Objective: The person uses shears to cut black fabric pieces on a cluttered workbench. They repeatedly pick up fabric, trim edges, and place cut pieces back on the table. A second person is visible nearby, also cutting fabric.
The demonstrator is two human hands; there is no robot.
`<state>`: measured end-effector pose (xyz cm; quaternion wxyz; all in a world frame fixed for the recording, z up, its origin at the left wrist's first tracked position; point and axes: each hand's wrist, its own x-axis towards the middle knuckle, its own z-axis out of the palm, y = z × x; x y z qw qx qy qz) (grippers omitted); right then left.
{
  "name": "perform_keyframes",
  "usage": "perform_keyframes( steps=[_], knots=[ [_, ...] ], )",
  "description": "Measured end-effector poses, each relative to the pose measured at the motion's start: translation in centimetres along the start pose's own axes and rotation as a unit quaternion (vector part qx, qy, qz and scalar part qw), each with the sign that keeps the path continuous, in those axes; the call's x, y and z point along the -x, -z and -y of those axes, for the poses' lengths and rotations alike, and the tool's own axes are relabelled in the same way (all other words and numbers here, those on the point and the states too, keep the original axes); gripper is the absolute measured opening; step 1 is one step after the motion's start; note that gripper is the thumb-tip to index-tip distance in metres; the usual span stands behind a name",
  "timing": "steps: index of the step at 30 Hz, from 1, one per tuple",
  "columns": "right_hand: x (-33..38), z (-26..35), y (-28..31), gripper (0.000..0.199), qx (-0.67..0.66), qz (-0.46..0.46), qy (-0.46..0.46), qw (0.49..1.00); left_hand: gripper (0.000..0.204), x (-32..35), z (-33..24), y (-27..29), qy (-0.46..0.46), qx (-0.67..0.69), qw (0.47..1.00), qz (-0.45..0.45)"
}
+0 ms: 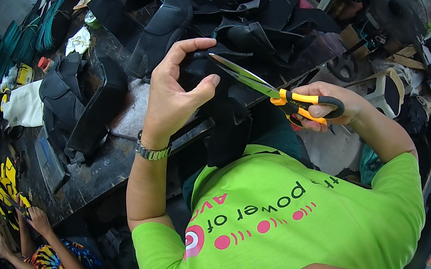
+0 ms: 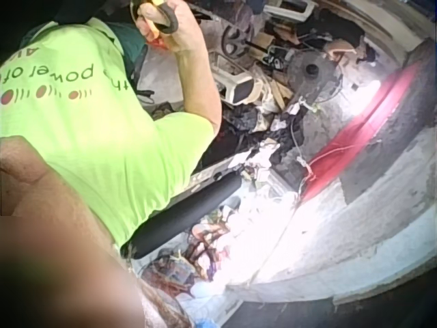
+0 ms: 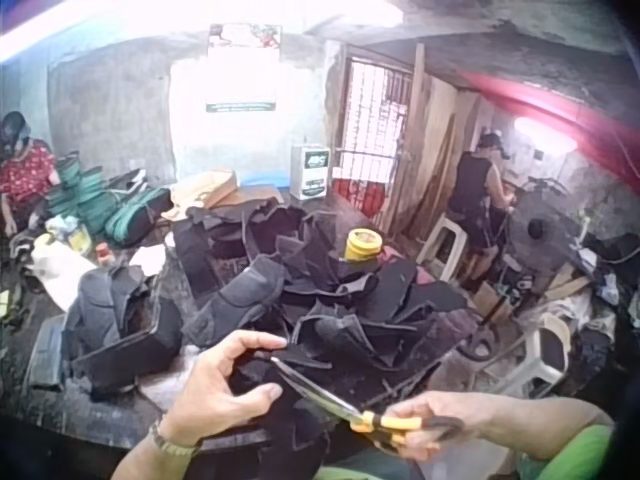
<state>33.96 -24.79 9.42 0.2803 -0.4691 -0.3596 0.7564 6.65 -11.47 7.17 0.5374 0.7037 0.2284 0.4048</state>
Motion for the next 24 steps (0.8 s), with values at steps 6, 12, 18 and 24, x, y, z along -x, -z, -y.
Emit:
perform_keyframes(
  steps=[6,12,18,24],
  knots=[
    [0.6,0.4,-0.6,0.037,0.047,-0.027,-0.016,0.998,0.043,-0.3,-0.1,0.0,0.002,-0.009,1.0,0.002],
    [1.0,0.7,-0.9,0.034,0.095,-0.035,-0.014,0.995,0.043,-0.3,0.1,-0.1,-0.018,-0.02,1.0,-0.003],
    [0.9,0.7,-1.1,0.035,0.113,-0.041,-0.008,0.993,0.043,-0.6,0.2,-0.1,-0.048,-0.048,0.998,-0.011],
    [0.2,0.4,-1.6,0.036,0.105,-0.045,0.015,0.993,0.042,-0.6,-0.2,0.1,-0.005,-0.05,0.999,0.001]
  ],
)
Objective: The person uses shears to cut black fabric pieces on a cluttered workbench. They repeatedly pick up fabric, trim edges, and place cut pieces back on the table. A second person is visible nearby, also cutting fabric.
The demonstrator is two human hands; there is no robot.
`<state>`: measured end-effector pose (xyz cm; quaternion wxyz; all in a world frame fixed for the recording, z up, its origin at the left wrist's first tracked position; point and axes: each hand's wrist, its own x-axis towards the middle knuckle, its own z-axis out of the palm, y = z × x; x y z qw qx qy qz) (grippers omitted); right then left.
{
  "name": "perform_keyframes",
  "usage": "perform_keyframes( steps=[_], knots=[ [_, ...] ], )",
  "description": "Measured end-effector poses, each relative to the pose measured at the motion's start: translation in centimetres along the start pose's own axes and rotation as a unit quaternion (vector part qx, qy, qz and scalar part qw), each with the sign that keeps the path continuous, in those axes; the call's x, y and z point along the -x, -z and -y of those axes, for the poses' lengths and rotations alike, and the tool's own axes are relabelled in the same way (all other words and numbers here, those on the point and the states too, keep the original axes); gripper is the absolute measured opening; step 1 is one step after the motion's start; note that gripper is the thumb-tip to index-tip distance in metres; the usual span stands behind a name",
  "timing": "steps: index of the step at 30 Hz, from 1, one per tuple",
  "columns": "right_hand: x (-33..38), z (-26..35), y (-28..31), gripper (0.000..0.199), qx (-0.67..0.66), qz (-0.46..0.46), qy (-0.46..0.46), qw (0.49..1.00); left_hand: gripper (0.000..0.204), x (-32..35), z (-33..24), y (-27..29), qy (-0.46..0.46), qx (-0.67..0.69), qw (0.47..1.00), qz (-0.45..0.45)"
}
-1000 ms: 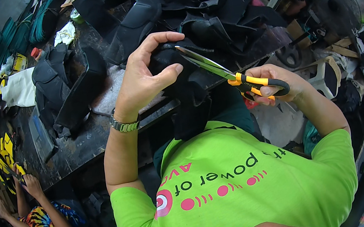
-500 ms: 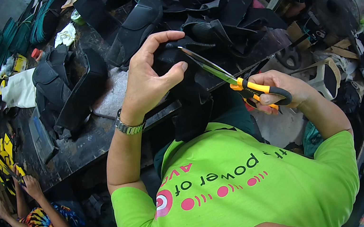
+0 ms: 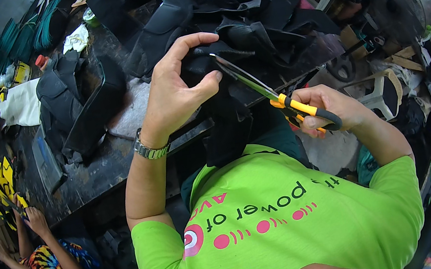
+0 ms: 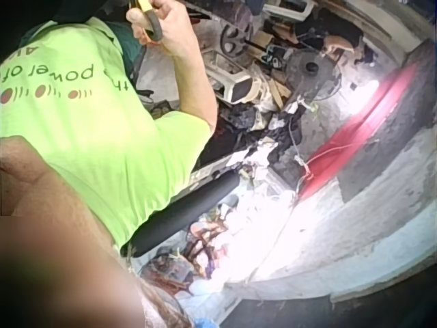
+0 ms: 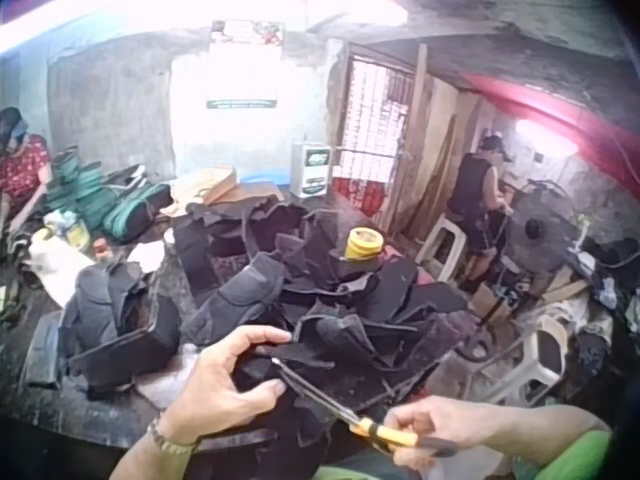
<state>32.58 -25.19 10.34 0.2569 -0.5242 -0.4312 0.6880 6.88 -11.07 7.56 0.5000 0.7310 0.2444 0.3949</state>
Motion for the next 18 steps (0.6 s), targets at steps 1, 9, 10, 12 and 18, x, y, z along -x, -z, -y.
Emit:
perform_keyframes(
  steps=[1,9,10,12,18],
  knots=[
    [0.0,0.0,-0.1,0.036,0.004,-0.003,0.002,1.0,0.042,0.0,0.0,0.0,-0.003,-0.008,1.0,-0.001],
    [0.1,-0.1,-0.3,0.037,-0.132,-0.004,0.001,0.991,0.04,-0.3,0.2,0.3,0.009,0.035,0.999,0.023],
    [0.0,-0.3,-0.3,0.037,-0.133,-0.002,0.008,0.991,0.04,-0.3,0.3,0.4,0.009,0.04,0.999,0.022],
    [-0.2,-0.8,-0.4,0.037,-0.136,0.006,0.033,0.99,0.039,-0.3,0.3,0.4,0.009,0.029,0.999,0.02],
    [-0.8,-2.1,-0.4,0.036,0.013,-0.075,0.104,0.992,0.037,-0.4,0.5,0.2,0.012,0.021,1.0,0.003]
  ],
)
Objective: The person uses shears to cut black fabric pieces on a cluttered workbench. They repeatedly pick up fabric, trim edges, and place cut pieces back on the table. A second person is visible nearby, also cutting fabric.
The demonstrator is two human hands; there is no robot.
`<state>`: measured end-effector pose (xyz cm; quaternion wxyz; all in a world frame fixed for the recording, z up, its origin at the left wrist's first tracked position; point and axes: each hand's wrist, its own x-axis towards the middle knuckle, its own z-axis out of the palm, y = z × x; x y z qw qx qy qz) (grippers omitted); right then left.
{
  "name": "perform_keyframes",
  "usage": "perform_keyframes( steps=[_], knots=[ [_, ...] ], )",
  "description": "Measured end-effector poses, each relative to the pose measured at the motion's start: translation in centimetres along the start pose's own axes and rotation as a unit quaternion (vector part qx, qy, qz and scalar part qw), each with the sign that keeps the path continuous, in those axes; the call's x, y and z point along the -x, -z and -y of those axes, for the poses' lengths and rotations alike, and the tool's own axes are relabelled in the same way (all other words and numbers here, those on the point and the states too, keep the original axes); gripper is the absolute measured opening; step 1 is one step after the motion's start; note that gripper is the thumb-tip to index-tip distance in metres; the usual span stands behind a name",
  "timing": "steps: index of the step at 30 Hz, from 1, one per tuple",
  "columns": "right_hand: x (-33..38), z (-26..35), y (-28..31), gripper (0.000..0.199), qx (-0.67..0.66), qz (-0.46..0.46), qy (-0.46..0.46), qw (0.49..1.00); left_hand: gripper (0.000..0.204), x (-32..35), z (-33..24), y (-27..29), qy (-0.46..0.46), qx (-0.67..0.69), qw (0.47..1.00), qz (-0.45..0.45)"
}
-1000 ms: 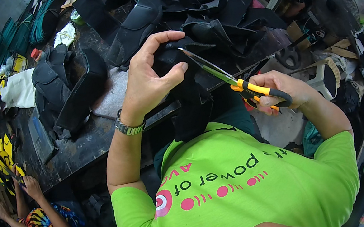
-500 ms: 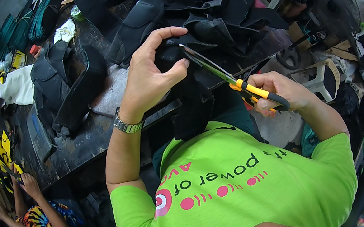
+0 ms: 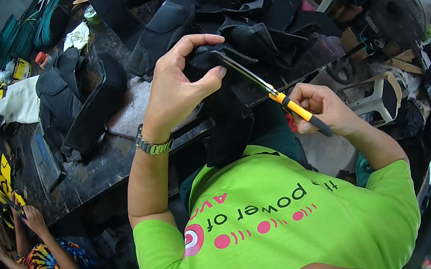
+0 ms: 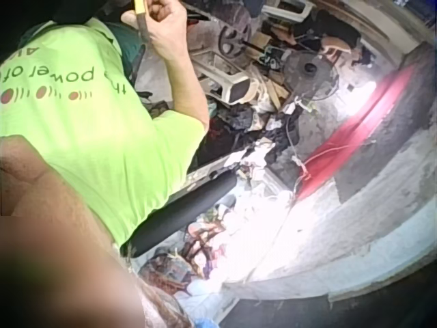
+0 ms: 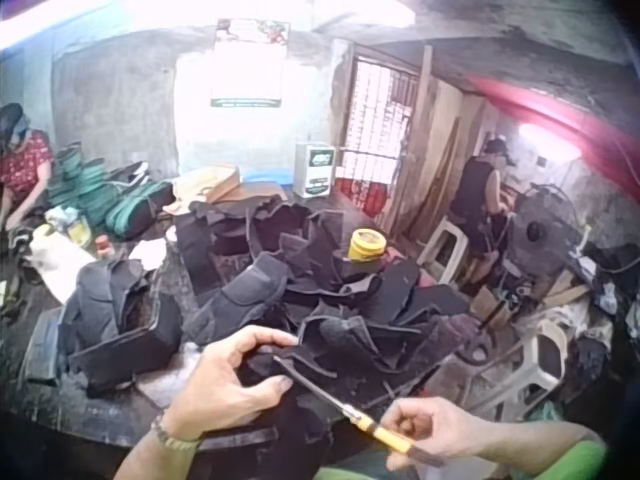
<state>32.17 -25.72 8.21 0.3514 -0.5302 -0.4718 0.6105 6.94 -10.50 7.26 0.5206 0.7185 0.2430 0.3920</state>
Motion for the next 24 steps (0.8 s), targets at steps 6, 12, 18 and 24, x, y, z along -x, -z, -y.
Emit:
perform_keyframes(
  steps=[6,12,18,24],
  knots=[
    [-1.0,-0.7,0.1,0.028,-0.018,-0.01,0.008,1.0,0.038,-0.1,0.4,-0.1,-0.002,0.001,1.0,-0.008],
    [-1.9,-1.4,-0.6,0.027,-0.129,0.037,-0.035,0.99,0.04,-0.3,0.8,-0.2,-0.007,0.011,1.0,-0.016],
    [-3.1,-1.9,0.2,0.027,-0.118,0.062,-0.022,0.991,0.041,-0.2,0.8,0.0,0.007,0.044,0.999,-0.023],
    [-5.3,-3.1,1.1,0.026,-0.105,0.096,0.035,0.989,0.04,-0.2,1.1,0.2,0.004,0.061,0.997,-0.037]
  ],
)
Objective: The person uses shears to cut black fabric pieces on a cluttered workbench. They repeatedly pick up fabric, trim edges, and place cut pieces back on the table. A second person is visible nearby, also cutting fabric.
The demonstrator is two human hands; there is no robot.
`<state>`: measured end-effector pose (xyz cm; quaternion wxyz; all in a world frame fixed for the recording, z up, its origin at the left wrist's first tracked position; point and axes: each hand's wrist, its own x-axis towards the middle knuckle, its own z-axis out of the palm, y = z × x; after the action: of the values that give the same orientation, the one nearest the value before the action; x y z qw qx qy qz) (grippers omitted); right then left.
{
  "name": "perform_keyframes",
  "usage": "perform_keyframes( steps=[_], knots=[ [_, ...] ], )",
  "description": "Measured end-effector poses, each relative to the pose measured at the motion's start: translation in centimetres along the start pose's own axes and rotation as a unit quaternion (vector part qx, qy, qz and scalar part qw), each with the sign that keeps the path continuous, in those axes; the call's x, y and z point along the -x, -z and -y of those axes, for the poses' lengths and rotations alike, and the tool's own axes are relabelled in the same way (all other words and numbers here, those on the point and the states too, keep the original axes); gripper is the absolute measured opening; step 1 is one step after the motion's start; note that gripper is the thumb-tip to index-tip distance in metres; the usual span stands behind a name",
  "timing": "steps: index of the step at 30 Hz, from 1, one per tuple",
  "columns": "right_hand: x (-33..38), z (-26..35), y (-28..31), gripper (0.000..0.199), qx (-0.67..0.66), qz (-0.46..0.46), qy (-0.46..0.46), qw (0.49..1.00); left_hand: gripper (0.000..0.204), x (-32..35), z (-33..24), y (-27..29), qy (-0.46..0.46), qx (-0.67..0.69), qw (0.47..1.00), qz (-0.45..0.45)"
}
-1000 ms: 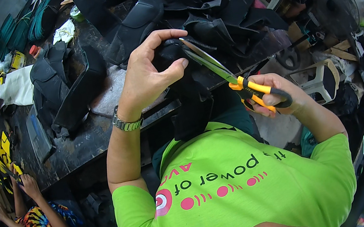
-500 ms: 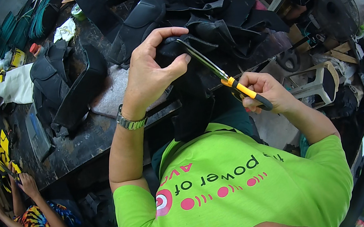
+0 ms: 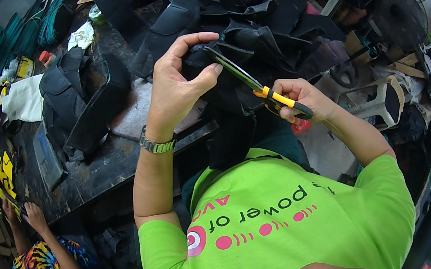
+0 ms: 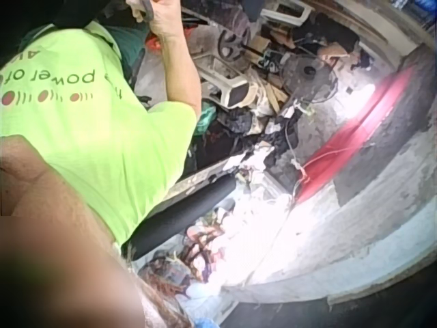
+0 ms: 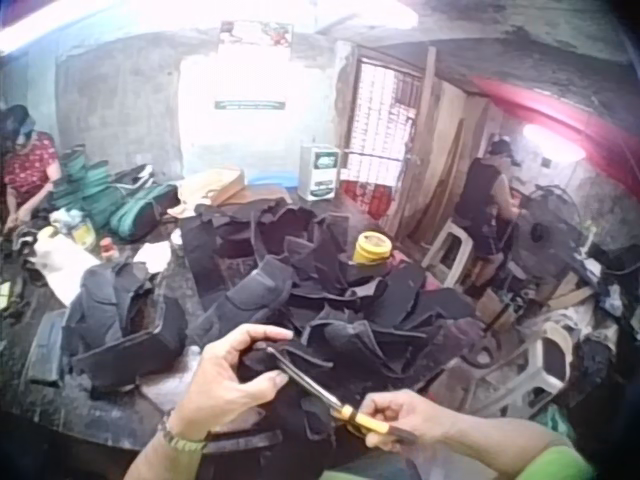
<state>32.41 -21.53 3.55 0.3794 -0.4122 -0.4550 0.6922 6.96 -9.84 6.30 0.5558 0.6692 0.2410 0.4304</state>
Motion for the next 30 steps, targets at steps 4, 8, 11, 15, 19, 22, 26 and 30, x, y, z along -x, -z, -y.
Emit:
perform_keyframes(
  steps=[4,8,11,15,19,22,26,30],
  knots=[
    [-1.0,-0.4,0.3,0.026,0.01,0.018,0.004,1.0,0.039,0.1,0.4,0.2,0.008,0.025,0.999,-0.019],
    [-2.5,0.0,0.5,0.024,0.032,0.023,-0.003,0.999,0.04,0.0,0.6,0.8,0.013,0.059,0.998,-0.012],
    [-3.5,0.1,0.6,0.024,0.045,0.028,0.0,0.999,0.041,-0.1,0.6,1.4,0.02,0.072,0.997,-0.003],
    [-4.4,0.0,0.4,0.025,0.021,0.051,-0.001,0.998,0.041,-0.1,0.8,2.0,0.026,0.091,0.995,0.002],
    [-4.3,-0.2,-0.1,0.024,0.021,0.051,0.024,0.998,0.042,0.2,1.1,2.2,0.025,0.114,0.993,0.003],
    [-4.0,-0.1,-0.5,0.024,0.053,0.036,0.047,0.997,0.044,0.1,1.2,1.9,0.024,0.098,0.995,0.011],
    [-4.8,0.1,-0.6,0.022,0.03,0.026,0.071,0.997,0.055,-0.1,0.9,1.3,-0.023,0.078,0.997,-0.018],
    [-6.2,0.1,-0.9,0.028,-0.027,-0.092,0.104,0.99,0.067,1.3,0.2,2.1,-0.06,0.047,0.99,-0.117]
  ],
)
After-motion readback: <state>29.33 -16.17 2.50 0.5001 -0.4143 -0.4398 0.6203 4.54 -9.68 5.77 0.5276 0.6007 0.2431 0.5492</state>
